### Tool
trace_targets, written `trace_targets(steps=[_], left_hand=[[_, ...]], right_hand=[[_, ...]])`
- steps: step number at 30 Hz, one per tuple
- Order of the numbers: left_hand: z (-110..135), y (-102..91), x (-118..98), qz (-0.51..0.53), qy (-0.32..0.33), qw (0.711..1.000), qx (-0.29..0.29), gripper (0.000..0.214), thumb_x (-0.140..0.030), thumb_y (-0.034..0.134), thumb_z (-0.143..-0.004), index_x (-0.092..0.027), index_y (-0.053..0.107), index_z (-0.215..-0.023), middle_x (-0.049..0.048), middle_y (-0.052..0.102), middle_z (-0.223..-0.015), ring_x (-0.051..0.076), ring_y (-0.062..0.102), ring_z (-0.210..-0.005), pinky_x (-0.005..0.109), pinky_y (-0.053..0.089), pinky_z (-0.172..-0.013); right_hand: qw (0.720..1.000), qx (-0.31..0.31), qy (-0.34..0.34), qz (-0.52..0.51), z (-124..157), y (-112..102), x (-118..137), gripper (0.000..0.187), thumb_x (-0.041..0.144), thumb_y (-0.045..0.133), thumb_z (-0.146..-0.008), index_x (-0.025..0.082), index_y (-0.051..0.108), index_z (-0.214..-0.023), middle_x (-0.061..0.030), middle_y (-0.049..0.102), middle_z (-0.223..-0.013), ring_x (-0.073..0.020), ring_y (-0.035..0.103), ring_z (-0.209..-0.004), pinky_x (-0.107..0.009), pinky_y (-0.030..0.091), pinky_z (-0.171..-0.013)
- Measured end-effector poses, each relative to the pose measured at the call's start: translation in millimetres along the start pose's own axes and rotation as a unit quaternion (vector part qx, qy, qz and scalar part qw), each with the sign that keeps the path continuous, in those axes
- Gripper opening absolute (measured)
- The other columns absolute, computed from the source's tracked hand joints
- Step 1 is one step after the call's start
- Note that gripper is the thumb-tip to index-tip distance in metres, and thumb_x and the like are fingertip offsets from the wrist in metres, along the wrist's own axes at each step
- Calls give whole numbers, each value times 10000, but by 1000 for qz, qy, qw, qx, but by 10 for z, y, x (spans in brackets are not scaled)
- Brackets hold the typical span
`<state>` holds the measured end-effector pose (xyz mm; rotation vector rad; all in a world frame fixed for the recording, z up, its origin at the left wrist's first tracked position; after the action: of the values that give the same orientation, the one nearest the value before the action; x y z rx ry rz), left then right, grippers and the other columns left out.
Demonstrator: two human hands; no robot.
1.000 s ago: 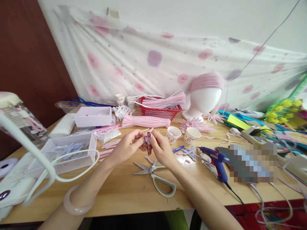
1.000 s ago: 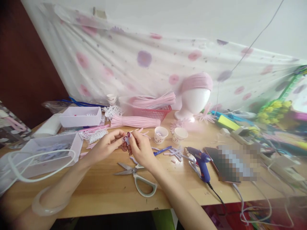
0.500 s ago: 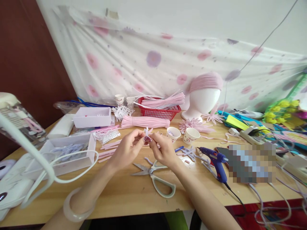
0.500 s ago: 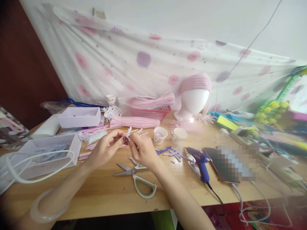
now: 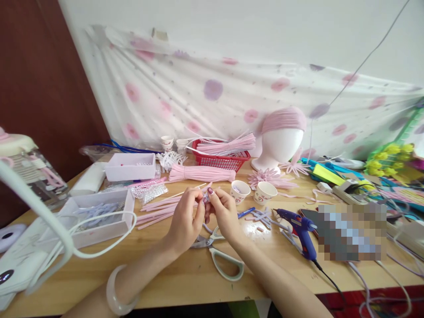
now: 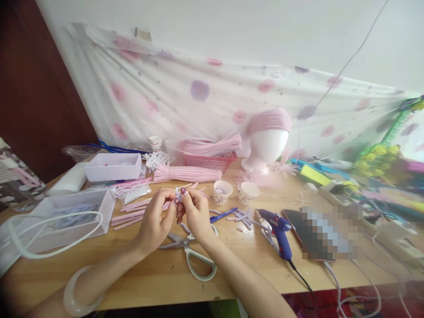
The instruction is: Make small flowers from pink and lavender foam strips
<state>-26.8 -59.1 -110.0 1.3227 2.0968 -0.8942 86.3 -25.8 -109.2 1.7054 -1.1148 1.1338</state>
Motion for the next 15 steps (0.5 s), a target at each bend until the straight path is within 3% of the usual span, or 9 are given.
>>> trace_targets(steps=[2,5,7,10,15], left_hand=[[-28,-17,10,24,-34,999,13,67,-190,463,-919,-193,515,-878,18,555,-836,163,558,-781,288,451,-749],[-107,-59,0,113,-126,983,78,173,-292,454,-950,-186,553,-857,21,602,-817,169,588,-790,280,465,-744],[-151,-84,-23,148,-153,970,121,243,-346,456,-954,-181,562,-809,14,602,-766,169,587,-758,281,469,-735],[-164,-96,-54,138,-141,970,140,258,-369,470,-948,-184,567,-796,3,587,-717,163,567,-702,274,458,-697],[-73,-62,-73,25,-45,995,84,218,-278,454,-946,-206,546,-762,18,587,-735,175,553,-709,278,431,-701]], right_hand=[[1000,-2,-11,12,-16,-25,-5,398,502,558,-895,185,508,-660,57,471,-495,-82,448,-374,-203,398,-381],[996,-8,-59,71,-27,-70,39,391,464,516,-934,193,481,-655,57,444,-510,-83,420,-423,-205,370,-423],[988,-6,-96,123,-21,-84,91,397,443,488,-955,195,467,-645,48,439,-526,-91,405,-463,-217,347,-453],[977,7,-126,170,5,-68,140,408,441,462,-969,197,462,-642,31,451,-553,-104,397,-501,-235,325,-481],[986,-26,-99,132,37,-32,39,426,512,464,-950,202,442,-659,24,430,-611,-109,357,-532,-234,299,-472]])
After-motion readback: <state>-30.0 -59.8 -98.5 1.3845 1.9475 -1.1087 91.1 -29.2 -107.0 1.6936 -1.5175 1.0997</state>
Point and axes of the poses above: each hand's wrist, its own z-axis away from the middle knuckle, its own y-axis out of the palm, x = y × z, the point moved 2 cm from there along -z, towards the middle knuckle
